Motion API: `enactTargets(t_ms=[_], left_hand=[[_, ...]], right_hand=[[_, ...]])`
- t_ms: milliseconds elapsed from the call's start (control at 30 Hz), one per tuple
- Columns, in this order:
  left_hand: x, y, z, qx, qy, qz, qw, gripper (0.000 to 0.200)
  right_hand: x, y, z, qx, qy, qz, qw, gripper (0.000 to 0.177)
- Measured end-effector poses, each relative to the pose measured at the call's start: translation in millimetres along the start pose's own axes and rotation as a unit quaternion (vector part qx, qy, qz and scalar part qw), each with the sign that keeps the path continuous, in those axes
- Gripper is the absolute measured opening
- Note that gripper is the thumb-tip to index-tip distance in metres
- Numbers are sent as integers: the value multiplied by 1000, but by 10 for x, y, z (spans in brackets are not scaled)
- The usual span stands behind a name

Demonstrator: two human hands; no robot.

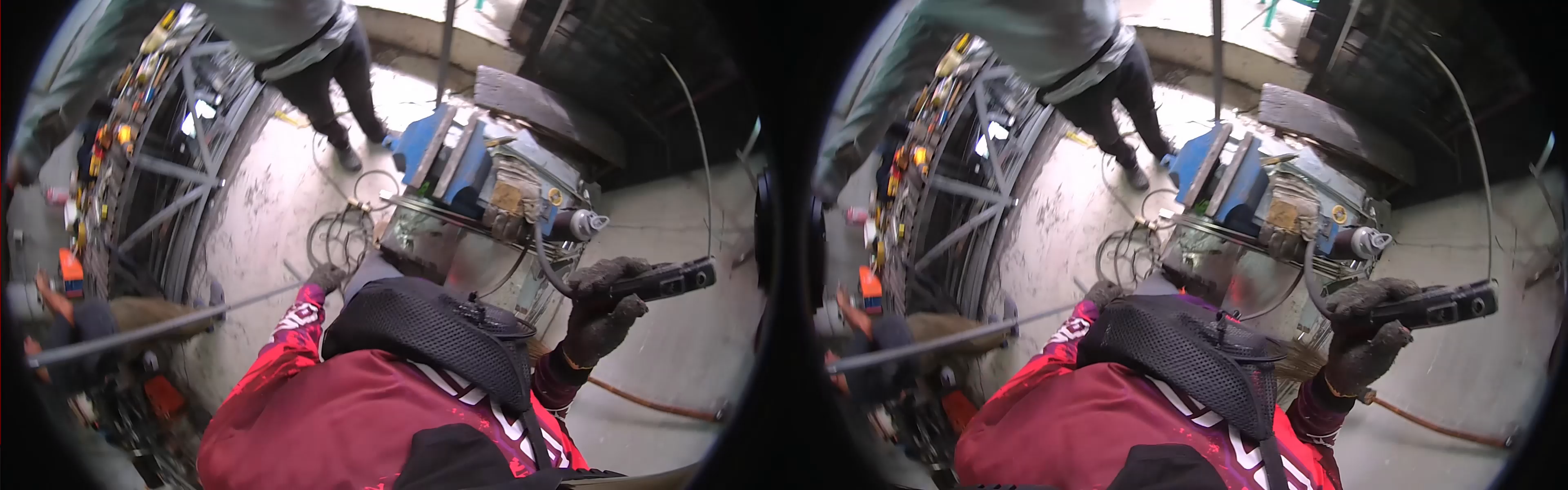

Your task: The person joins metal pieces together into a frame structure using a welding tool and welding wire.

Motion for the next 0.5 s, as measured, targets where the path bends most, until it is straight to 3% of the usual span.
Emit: enactTargets(t_ms=[167, 233, 267, 300, 367, 500], left_hand=[[-269, 346, -539, 37, 79, 124, 988, 43], [-457, 628, -588, -11, 88, 147, 985, 42], [-646, 671, -673, 26, 114, 129, 985, 40], [-820, 713, -689, 14, 96, 125, 987, 38], [-1250, 682, -640, -118, -124, 94, 981, 38], [-1768, 814, -649, -91, -134, 96, 982, 26]], right_hand=[[-24, -146, 64, -24, 32, -29, 999, 66], [-221, -122, -28, -15, 39, -53, 998, 65], [-264, -138, -21, -16, 39, -62, 997, 67], [-224, -149, -25, -41, 24, -72, 996, 64], [-228, -112, -36, -34, 17, 25, 999, 60], [-284, -97, -7, -34, 33, -23, 999, 59]])
Point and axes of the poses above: each hand's wrist, its own y-axis away from the middle knuckle, its own x-axis out of the back of the hand, z = x × y, the point moved 6 cm from there along -y, towards the middle knuckle, and after that the axes turned 6 degrees about -y, right-handed, at the moved point
